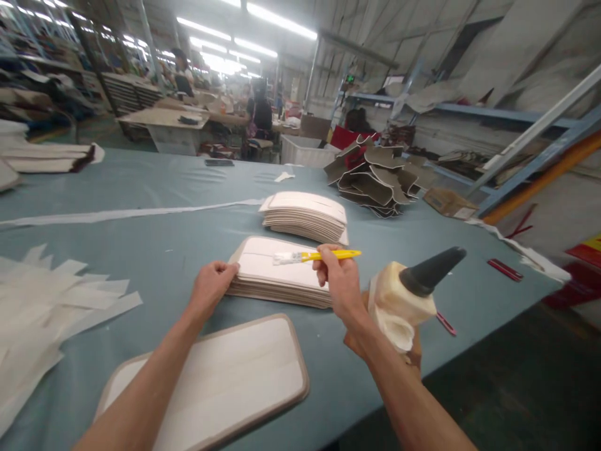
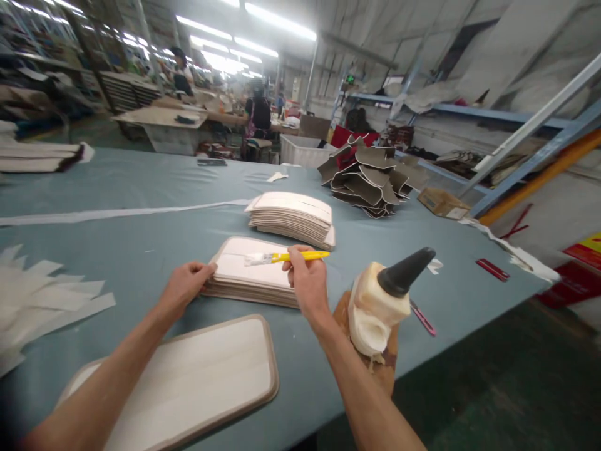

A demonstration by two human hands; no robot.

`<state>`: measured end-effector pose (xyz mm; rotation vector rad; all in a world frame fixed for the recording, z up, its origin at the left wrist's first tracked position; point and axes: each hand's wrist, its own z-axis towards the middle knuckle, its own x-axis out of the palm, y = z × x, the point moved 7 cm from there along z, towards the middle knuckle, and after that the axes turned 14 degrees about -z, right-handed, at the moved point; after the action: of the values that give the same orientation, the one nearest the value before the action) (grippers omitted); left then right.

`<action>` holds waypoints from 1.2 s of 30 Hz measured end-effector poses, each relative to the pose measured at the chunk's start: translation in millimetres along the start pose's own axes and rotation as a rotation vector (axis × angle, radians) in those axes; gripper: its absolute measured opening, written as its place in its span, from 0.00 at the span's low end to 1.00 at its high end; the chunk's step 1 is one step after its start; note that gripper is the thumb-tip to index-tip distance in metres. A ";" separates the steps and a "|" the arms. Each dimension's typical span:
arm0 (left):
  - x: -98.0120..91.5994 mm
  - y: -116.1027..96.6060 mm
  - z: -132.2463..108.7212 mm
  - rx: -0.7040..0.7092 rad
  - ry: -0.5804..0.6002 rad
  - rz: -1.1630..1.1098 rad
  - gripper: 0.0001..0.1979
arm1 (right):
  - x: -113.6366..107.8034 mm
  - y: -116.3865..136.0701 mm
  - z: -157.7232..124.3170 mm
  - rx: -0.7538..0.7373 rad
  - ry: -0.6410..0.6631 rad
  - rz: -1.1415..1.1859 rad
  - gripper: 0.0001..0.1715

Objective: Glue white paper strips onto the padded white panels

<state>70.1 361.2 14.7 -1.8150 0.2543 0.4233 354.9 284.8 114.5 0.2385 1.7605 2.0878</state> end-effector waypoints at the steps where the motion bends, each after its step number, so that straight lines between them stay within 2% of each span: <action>1: -0.5 -0.5 0.2 0.000 -0.007 0.010 0.21 | 17.0 -2.2 7.5 -0.005 0.035 0.013 0.23; 5: -1.4 -2.6 0.4 -0.008 -0.021 0.050 0.21 | 65.1 -14.0 28.2 -0.025 0.147 -0.033 0.23; 8: -1.3 -2.8 -0.1 -0.022 -0.022 0.075 0.21 | 82.3 -22.7 36.4 -0.038 0.179 -0.094 0.22; 11: -1.3 -2.2 -0.6 -0.033 -0.026 0.088 0.21 | 90.3 -27.9 41.5 -0.040 0.194 -0.127 0.21; 18: -3.5 -3.8 0.1 0.010 -0.055 0.076 0.19 | 96.7 -18.3 45.4 -0.120 0.222 -0.265 0.17; 24: -5.0 -4.7 -0.2 0.045 -0.079 0.059 0.21 | 94.3 -12.8 46.8 -0.148 0.218 -0.370 0.16; 32: -5.1 -5.5 1.3 0.071 -0.092 0.051 0.21 | 84.5 -12.0 49.2 -0.142 0.206 -0.386 0.15; 36: -4.5 -5.2 1.8 0.074 -0.096 0.048 0.21 | 89.7 -9.1 48.1 -0.154 0.206 -0.328 0.16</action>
<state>67.7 364.2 20.7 -1.7138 0.2444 0.5263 293.4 365.7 103.9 -0.2992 1.6077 2.0462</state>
